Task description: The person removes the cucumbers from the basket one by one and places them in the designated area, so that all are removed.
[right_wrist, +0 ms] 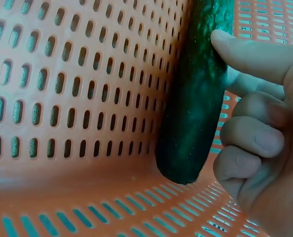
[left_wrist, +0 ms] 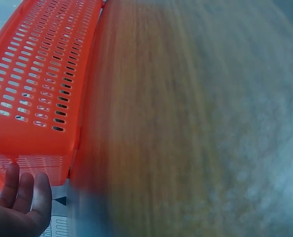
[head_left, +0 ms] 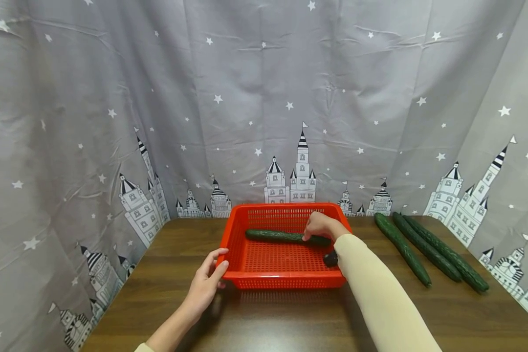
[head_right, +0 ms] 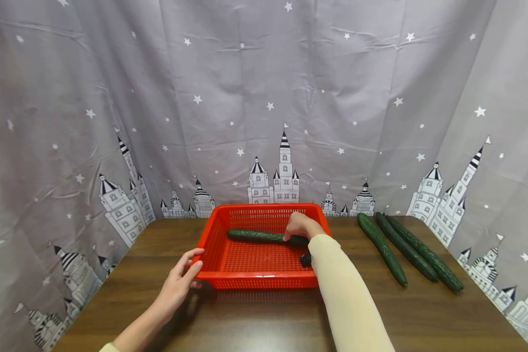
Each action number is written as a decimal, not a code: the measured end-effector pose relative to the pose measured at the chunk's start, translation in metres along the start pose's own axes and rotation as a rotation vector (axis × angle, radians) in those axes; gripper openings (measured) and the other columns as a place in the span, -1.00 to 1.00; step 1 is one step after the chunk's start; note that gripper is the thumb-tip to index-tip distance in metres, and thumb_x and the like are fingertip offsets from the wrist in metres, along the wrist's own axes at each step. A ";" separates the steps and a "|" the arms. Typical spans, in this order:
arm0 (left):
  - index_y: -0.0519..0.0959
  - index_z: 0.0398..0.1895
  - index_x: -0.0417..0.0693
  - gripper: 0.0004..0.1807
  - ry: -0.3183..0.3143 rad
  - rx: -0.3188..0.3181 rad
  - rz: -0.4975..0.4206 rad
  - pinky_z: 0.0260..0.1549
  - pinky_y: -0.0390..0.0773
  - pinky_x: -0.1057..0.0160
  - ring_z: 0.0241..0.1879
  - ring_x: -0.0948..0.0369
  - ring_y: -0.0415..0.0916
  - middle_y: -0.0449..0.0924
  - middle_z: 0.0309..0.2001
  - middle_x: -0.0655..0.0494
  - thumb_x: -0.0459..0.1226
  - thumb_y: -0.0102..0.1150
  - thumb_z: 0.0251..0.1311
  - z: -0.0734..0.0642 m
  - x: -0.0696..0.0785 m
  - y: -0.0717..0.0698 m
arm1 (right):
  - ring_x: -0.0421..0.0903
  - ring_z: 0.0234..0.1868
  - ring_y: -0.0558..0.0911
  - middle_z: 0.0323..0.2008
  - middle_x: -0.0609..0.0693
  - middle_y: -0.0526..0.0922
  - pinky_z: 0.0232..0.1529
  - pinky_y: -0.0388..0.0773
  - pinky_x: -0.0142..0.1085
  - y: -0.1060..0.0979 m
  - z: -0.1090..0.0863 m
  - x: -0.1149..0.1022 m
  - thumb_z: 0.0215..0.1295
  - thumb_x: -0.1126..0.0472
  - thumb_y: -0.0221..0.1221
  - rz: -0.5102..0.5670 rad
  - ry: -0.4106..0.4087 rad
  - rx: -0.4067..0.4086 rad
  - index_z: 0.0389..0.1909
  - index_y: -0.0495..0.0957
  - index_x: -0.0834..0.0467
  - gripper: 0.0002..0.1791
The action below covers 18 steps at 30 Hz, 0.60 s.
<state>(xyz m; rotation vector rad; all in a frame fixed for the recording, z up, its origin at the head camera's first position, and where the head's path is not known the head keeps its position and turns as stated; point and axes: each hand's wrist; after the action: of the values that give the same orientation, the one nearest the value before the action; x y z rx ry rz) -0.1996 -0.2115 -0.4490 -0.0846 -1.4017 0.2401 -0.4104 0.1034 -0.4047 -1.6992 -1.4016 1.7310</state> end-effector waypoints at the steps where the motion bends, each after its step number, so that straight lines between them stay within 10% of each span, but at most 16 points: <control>1: 0.43 0.30 0.09 -0.60 0.004 0.001 0.001 -0.36 0.62 0.17 -0.28 0.19 0.50 0.51 -0.11 -0.14 -0.21 0.13 0.44 0.000 -0.001 0.000 | -0.18 -0.56 0.28 -0.64 -0.14 0.57 -0.46 0.25 -0.37 0.000 -0.001 0.001 0.09 0.30 0.43 0.017 -0.005 -0.013 -0.59 0.74 0.21 -0.87; 10: 0.41 0.32 0.10 -0.60 0.001 -0.006 0.013 -0.32 0.62 0.16 -0.25 0.21 0.51 0.51 -0.08 -0.15 -0.20 0.11 0.46 0.001 0.000 0.000 | -0.15 -0.19 0.65 -0.26 0.00 0.79 -0.08 0.58 -0.29 0.004 -0.007 0.002 0.09 0.25 0.45 0.173 0.026 -0.036 -0.29 0.80 0.24 -0.83; 18: 0.40 0.33 0.07 -0.59 -0.009 -0.003 0.010 -0.33 0.62 0.15 -0.26 0.23 0.50 0.51 -0.09 -0.13 -0.21 0.10 0.47 0.001 -0.001 0.001 | 0.02 0.18 0.62 0.08 0.09 0.71 0.29 0.48 -0.08 0.012 -0.007 0.007 0.11 0.15 0.44 0.272 0.062 -0.046 -0.05 0.76 0.16 -0.63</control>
<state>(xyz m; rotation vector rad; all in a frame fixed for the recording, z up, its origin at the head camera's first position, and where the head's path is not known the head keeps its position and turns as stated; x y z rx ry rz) -0.2012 -0.2111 -0.4494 -0.0930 -1.4105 0.2466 -0.4007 0.1063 -0.4168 -2.0303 -1.2381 1.7759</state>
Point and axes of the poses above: each hand's wrist, its own z-axis towards the middle knuckle, its own y-axis out of the palm, x = y × z
